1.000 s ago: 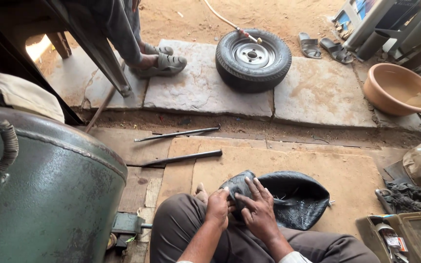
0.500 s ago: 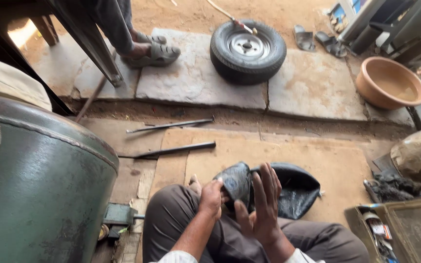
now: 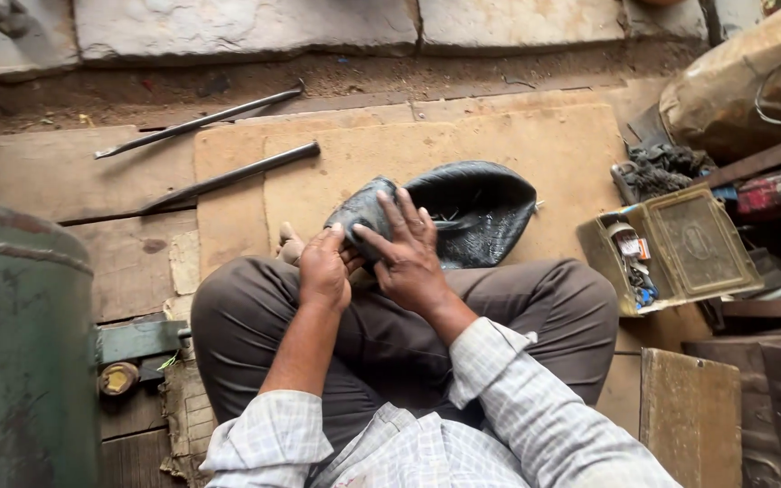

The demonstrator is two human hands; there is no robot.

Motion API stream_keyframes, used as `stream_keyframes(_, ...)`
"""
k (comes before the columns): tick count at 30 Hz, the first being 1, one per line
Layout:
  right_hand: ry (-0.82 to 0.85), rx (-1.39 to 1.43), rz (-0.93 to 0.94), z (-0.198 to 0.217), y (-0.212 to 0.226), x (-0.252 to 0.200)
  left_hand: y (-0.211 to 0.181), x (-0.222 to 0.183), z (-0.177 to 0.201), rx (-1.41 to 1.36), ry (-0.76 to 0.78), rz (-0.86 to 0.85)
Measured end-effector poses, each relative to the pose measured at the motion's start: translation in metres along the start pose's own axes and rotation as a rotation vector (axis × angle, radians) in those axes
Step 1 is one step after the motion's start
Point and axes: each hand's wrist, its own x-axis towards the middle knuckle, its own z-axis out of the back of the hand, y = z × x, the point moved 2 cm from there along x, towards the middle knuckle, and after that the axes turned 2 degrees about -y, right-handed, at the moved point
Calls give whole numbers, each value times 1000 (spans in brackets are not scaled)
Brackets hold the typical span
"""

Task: Repairing a puncture in a motorcycle inner tube by cleaning the surface with a file, applying a patch, and hammering it to seal.

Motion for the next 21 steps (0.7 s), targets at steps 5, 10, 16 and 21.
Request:
stream_keyframes(5,-3,-17,4,-5,-8,-5,-2,-3,-2,19,-28,3)
stream_keyframes(10,-21,-6,30,-3,-5,-7,-2,-3,-3,23,-34,2)
stream_keyframes(16,-54,15,5,-2,-11,-5,-7,-7,-5,30,-35,23)
stream_keyframes(21,-28,16,4,-5,-10,0,-22,-22,-21,79,-86,56)
